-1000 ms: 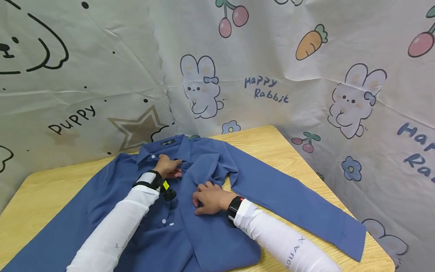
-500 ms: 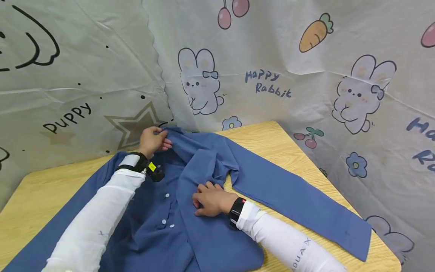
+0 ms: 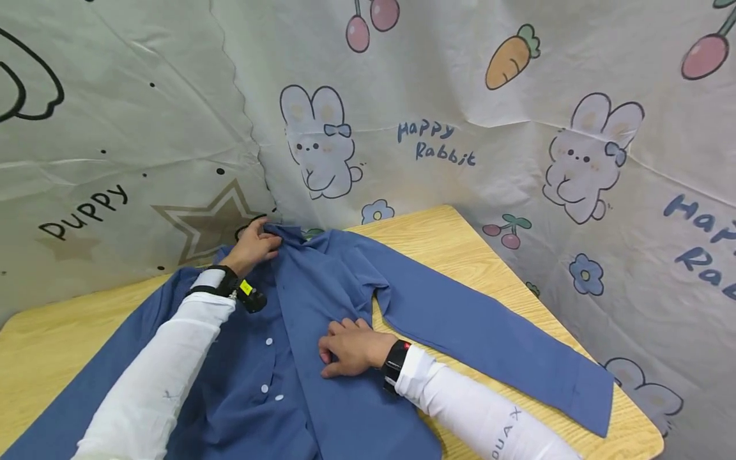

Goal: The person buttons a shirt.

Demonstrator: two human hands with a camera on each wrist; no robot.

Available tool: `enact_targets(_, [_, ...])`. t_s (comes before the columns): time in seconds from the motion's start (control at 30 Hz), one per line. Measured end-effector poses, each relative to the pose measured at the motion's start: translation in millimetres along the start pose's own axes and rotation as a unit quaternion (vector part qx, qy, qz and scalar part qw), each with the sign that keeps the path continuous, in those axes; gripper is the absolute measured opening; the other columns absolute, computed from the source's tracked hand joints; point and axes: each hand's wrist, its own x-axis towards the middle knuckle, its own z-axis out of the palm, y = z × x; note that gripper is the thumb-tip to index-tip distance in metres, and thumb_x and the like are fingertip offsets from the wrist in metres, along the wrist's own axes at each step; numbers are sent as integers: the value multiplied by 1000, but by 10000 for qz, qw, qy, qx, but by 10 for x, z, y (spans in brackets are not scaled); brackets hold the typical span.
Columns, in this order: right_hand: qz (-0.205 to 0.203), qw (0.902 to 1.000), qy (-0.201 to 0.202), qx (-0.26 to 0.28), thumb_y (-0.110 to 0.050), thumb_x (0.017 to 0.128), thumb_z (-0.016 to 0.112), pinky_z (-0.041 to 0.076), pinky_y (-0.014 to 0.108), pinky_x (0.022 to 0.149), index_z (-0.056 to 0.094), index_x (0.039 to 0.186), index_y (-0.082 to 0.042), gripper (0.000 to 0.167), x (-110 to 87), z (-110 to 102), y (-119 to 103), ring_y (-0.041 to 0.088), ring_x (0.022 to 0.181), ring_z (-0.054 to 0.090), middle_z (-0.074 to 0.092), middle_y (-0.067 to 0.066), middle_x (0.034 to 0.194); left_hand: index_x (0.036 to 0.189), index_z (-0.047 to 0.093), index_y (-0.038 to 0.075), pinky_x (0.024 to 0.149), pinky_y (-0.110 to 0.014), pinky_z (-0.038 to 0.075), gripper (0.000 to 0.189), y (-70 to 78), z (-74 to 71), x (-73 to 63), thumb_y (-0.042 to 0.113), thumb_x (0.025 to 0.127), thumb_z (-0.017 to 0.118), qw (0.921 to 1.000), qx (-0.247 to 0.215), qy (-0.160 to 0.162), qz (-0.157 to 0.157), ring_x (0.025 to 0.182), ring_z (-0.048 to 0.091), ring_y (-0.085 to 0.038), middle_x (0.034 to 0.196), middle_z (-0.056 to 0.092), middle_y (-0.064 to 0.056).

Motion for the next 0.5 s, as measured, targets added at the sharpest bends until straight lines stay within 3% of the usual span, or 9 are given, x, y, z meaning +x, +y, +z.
enact_targets(0.07, [-29, 10000, -27, 22, -45, 89, 64, 28, 29, 69, 52, 83, -29, 21, 20, -5, -35, 11, 76, 35, 36, -10, 85, 151, -9, 8, 98, -46, 40, 77, -1, -32, -74, 0, 96, 46, 9997, -132, -53, -185, 125, 44, -40, 137, 38, -35])
enact_targets(0.13, [-114, 9999, -38, 32, -45, 89, 64, 28, 28, 69, 52, 83, -29, 21, 33, -18, -57, 11, 75, 35, 36, -10, 84, 150, -12, 8, 91, -40, 48, 79, 2, -82, -153, -2, 96, 44, 9993, -267, 118, -227, 111, 58, -34, 132, 43, -36])
enact_targets(0.2, [-238, 9997, -37, 79, -43, 90, 64, 30, 28, 68, 54, 84, -28, 19, 45, -41, -71, 11, 74, 36, 38, -9, 84, 150, -5, 5, 78, -33, 53, 73, 26, -153, -249, -2, 95, 43, 9987, -233, 420, -166, 90, 68, -25, 124, 52, -35])
enact_targets(0.3, [-490, 9984, 72, 275, -37, 91, 64, 34, 27, 69, 59, 85, -25, 14, 64, -108, -82, 11, 73, 40, 43, -9, 83, 147, 14, 0, 59, -24, 53, 62, 76, -318, -413, 0, 93, 43, 9959, 206, 881, 70, 61, 65, -9, 109, 62, -29])
enact_targets(0.37, [-549, 9972, 196, 468, -34, 92, 64, 38, 28, 70, 61, 85, -23, 13, 81, -179, -89, 11, 75, 43, 48, -9, 84, 144, 25, -1, 57, -25, 51, 54, 121, -446, -523, 2, 93, 43, 9919, 626, 1074, 272, 61, 65, -10, 106, 65, -26])
enact_targets(0.5, [-481, 9934, 604, 850, -30, 94, 61, 43, 28, 70, 62, 88, -23, 9, 113, -357, -87, 10, 80, 49, 53, -9, 89, 139, 36, -1, 59, -27, 50, 44, 158, -704, -731, 4, 96, 43, 9833, 1313, 1122, 571, 74, 67, -21, 107, 65, -24])
